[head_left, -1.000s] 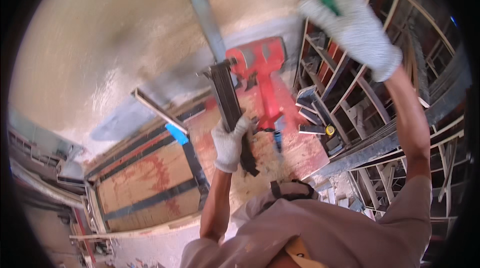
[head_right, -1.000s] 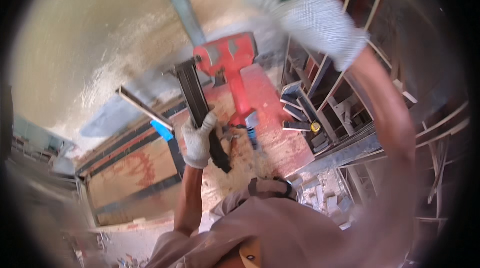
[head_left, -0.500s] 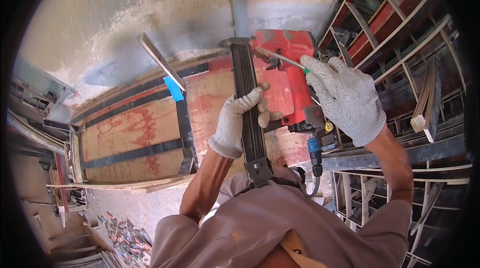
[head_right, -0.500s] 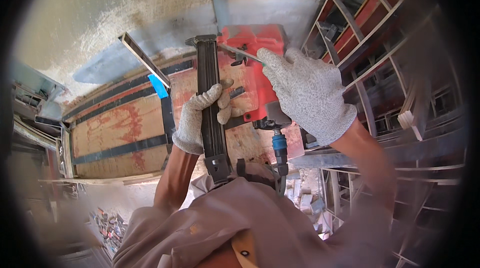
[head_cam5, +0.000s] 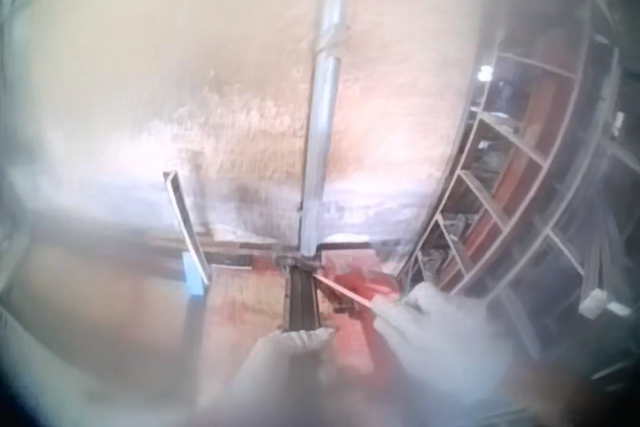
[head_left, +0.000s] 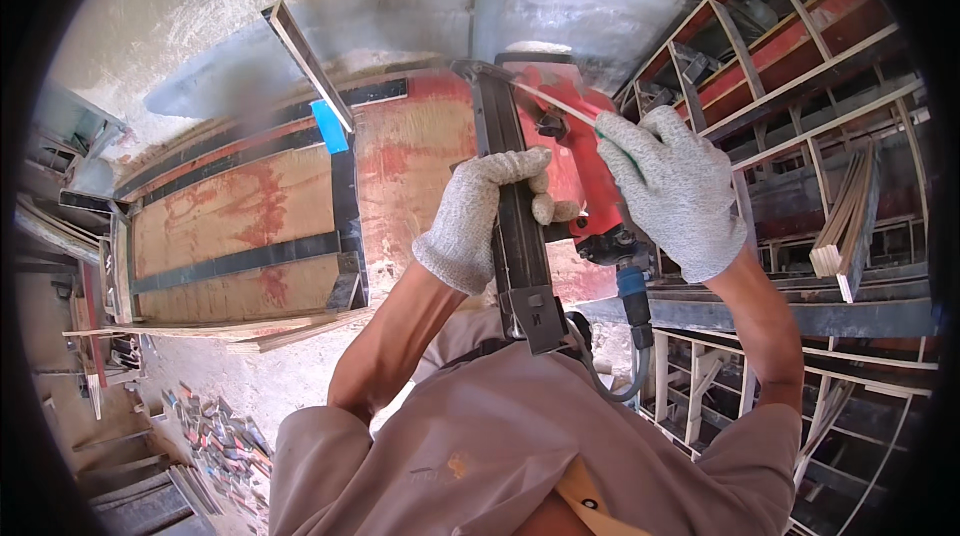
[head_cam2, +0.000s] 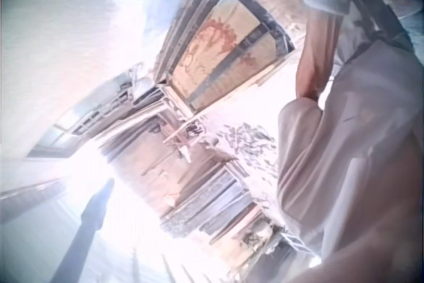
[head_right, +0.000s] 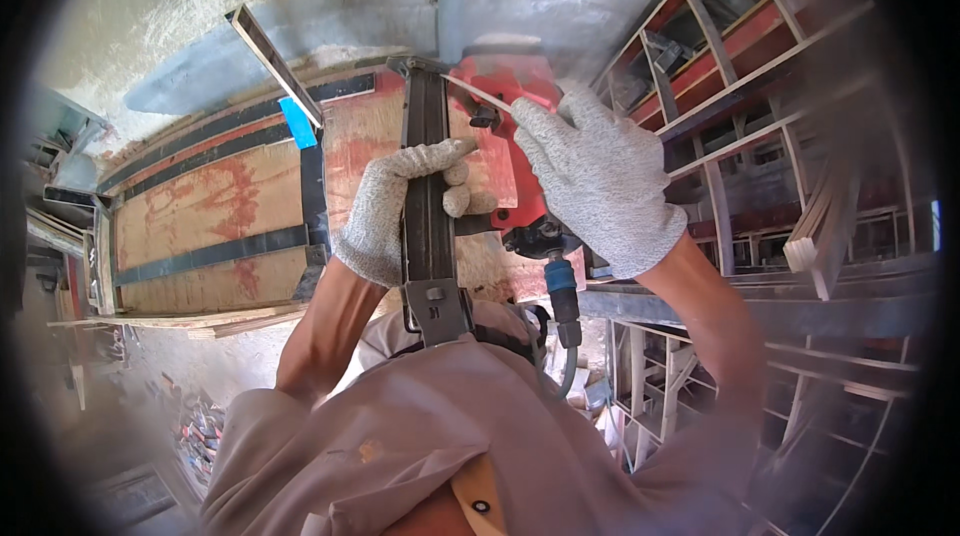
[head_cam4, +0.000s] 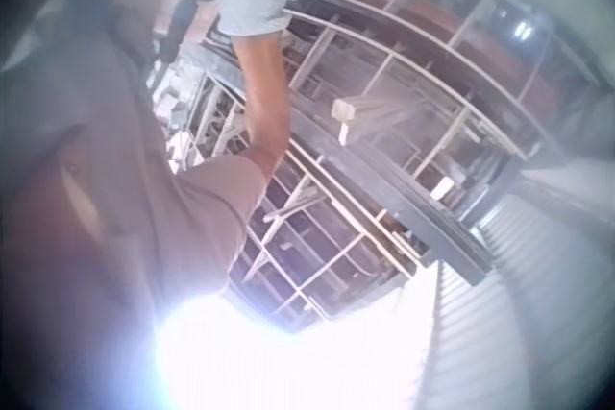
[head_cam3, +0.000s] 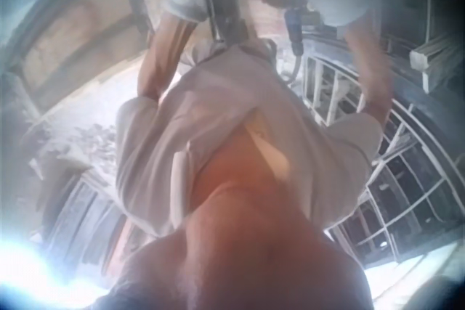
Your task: The person picks up small wood pieces from debris, then uses a red pneumatic nail gun to fasten dark wood strips to a plywood floor. The person repeatedly positions strips and drives nails along the floor surface.
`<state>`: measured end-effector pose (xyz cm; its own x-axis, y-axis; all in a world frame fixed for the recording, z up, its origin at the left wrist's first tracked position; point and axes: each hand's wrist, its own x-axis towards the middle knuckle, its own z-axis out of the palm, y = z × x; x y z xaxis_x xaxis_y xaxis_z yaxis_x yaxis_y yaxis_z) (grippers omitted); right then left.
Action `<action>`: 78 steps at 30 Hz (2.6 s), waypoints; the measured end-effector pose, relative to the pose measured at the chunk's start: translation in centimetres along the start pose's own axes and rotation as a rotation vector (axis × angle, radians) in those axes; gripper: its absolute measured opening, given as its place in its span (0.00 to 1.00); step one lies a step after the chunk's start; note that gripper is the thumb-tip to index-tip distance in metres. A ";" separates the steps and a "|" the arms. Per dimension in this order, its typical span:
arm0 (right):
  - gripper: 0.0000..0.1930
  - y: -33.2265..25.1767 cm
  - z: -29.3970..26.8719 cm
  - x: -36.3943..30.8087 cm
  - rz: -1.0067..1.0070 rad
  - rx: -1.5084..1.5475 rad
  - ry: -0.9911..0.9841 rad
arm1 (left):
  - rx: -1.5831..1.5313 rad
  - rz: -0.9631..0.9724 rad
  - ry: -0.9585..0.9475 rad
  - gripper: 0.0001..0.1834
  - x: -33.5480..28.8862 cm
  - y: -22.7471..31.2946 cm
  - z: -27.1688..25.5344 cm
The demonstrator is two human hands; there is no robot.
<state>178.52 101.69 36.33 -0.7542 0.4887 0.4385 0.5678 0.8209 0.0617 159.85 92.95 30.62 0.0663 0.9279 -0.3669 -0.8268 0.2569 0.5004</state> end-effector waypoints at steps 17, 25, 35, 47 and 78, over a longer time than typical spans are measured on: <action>0.24 -2.6 4.1 -0.1 -0.062 0.090 -0.260 | -0.009 -0.072 0.007 0.12 0.5 -1.0 -1.2; 0.21 -1.6 9.1 1.7 -0.073 0.380 -0.309 | 0.053 -0.004 0.110 0.10 1.4 -1.1 -3.1; 0.13 -5.8 10.6 -1.9 0.252 0.714 -0.401 | -0.109 -0.138 0.234 0.11 0.6 -4.3 -7.5; 0.11 -5.7 15.2 -3.0 0.323 0.655 -0.495 | -0.076 -0.185 0.316 0.12 1.3 -5.6 -9.2; 0.08 -6.3 14.6 -0.9 -0.421 0.039 -0.436 | -0.166 -0.149 0.258 0.11 -1.0 -5.8 -10.0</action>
<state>170.79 100.35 22.40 -0.9817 0.1888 -0.0244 0.1849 0.9762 0.1135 159.00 87.81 20.29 0.0668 0.7792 -0.6232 -0.8998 0.3170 0.2999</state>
